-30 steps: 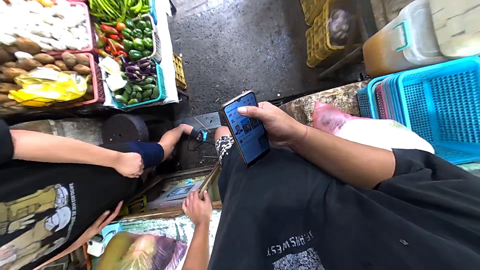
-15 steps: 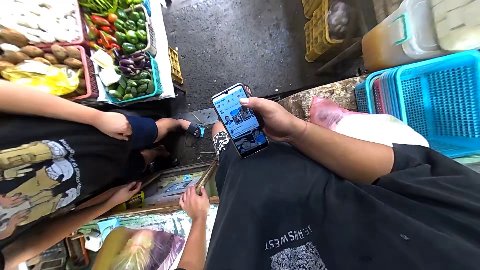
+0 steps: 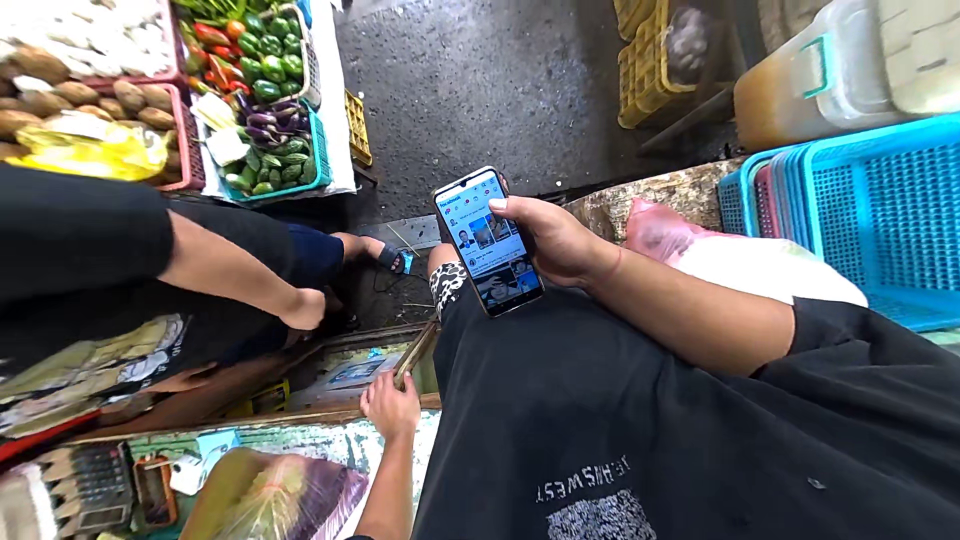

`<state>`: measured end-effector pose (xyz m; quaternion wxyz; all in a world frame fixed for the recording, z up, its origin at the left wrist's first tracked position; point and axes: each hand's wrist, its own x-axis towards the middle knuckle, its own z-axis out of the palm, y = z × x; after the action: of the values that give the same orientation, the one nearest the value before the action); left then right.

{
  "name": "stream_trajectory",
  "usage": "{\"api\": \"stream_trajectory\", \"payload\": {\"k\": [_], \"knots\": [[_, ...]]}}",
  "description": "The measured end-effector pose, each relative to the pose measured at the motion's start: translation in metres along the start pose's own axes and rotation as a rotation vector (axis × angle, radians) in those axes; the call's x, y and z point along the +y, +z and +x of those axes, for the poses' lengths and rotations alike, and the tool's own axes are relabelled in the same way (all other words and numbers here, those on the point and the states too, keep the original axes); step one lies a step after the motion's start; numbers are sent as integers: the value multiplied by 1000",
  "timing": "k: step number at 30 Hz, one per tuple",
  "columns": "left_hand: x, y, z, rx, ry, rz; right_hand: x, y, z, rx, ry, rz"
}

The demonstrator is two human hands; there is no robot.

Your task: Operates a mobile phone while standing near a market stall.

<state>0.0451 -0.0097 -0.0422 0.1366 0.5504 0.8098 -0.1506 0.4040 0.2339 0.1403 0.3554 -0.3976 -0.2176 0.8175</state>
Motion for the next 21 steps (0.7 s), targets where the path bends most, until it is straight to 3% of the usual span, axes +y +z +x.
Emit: {"api": "stream_trajectory", "payload": {"k": [11, 21], "knots": [[-7, 0, 6, -69, -48, 28, 6, -6, 16, -125, -14, -120], [-3, -16, 11, -278, -117, -137, 18, -10, 41, -173, 56, -157]]}}
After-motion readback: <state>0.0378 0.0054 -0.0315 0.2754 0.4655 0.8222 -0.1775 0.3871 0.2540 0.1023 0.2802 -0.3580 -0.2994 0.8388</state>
